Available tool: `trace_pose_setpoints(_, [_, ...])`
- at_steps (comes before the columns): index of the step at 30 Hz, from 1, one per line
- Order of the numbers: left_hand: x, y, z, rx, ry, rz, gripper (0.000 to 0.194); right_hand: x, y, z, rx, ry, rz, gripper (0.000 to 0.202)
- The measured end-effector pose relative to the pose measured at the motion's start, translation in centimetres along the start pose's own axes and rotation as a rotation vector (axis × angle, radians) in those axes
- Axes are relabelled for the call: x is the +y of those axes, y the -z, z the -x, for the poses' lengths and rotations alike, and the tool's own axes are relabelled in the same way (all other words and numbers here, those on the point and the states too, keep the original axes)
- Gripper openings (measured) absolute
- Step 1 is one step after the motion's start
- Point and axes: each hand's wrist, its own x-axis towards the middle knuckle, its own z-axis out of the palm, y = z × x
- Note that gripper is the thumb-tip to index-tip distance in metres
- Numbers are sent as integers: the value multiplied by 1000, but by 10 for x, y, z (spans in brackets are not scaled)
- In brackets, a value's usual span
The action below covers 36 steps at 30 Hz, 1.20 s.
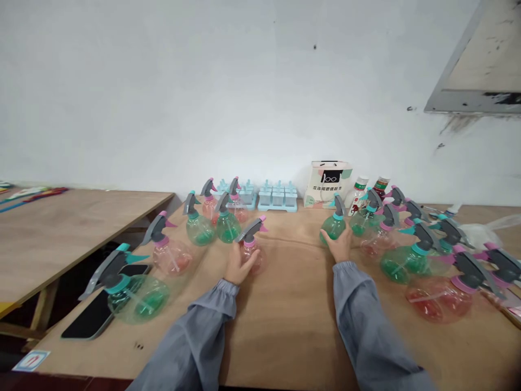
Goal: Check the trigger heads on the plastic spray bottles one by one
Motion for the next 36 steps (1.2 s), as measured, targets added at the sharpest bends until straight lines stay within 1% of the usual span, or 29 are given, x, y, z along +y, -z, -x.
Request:
trace_pose_setpoints(3, [0,0,0,11,15,15,45,16,-8,1,-6,-110,62,97])
trace_pose_setpoints(6, [1,0,0,11,15,29,46,22,-12,-4,-6,-178,69,94])
trace_pose_setpoints(11, [2,-1,0,11,3,15,44,20,-18,-15,86,-295,143,93])
trace_pose_setpoints(14, [2,-1,1,16,0,10,41,16,-21,-19,112,-349,191,93])
trace_pose_setpoints(21, [-2,-3,3,7,-1,-16,44,12,-22,-22,125,-388,163,97])
trace_pose_setpoints(24, [-3,-6,8,-7,15,5,51,7,-18,-17,176,-425,140,98])
trace_pose_setpoints(26, [-2,-12,12,-11,24,36,51,-1,-13,-10,237,-419,94,88])
trace_pose_setpoints(28, [1,-19,17,-18,31,66,47,-12,-9,-2,251,-341,-24,72])
trace_pose_setpoints(29, [4,-24,20,-26,28,74,45,-20,-8,3,221,-276,-111,64])
trace_pose_setpoints(30, [7,-28,22,-33,20,71,44,-29,-7,7,158,-199,-208,58])
trace_pose_setpoints(31, [11,-32,24,-38,5,57,43,-40,-6,12,60,-112,-308,56])
trace_pose_setpoints(32, [15,-36,25,-42,-17,27,44,-53,-6,16,-69,-17,-398,57])
trace_pose_setpoints(33, [20,-39,27,-44,-42,-17,47,-67,-6,21,-218,84,-474,62])
trace_pose_setpoints(34, [25,-41,28,-42,-66,-77,49,-82,-5,25,-374,186,-537,72])
trace_pose_setpoints(35, [30,-43,29,-36,-85,-147,51,-96,-4,29,-505,276,-585,87])
trace_pose_setpoints(36, [34,-44,31,-27,-100,-220,53,-111,-3,33,-601,345,-616,101])
